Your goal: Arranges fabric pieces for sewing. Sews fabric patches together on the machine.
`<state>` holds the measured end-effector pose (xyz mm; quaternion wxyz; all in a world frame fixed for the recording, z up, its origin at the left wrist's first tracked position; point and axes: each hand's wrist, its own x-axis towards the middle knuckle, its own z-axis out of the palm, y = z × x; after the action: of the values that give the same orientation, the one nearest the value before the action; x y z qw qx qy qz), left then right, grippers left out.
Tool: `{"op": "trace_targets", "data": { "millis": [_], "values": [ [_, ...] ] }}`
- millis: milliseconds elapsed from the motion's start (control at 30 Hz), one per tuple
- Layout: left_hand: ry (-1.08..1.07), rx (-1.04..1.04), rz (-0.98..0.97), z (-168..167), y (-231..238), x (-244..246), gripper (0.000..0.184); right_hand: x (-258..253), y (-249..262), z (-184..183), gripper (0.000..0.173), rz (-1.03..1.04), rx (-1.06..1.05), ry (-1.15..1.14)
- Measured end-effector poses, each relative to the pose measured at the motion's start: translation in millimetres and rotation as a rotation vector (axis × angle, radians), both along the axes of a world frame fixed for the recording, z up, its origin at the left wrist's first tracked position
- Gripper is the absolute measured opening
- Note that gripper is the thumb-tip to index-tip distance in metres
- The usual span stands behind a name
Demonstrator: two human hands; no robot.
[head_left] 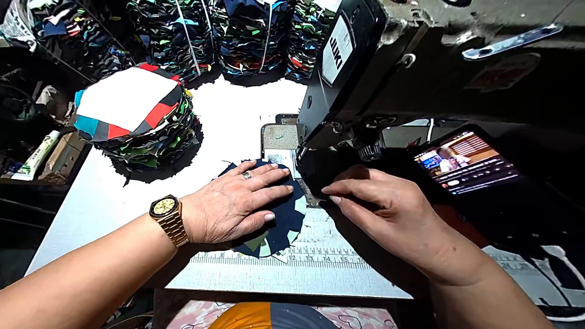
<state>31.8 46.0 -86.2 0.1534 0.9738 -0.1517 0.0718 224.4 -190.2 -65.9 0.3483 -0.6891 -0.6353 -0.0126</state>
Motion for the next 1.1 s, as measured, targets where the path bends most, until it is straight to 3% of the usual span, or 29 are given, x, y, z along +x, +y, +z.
{"op": "trace_targets", "data": {
  "millis": [300,567,833,1100],
  "values": [
    [-0.024,0.01,0.019,-4,-10,-1,0.049,-9,19,-12,0.032,0.186,-0.063,-0.259],
    [-0.021,0.01,-0.016,-7,-2,13,0.049,2,19,-20,0.036,0.173,-0.109,-0.348],
    [-0.028,0.014,-0.02,-7,15,40,0.05,25,35,-15,0.035,0.169,-0.176,-0.303],
    [0.052,0.039,-0.012,4,19,41,0.051,20,34,-29,0.035,0.099,-0.077,-0.203]
  ]
}}
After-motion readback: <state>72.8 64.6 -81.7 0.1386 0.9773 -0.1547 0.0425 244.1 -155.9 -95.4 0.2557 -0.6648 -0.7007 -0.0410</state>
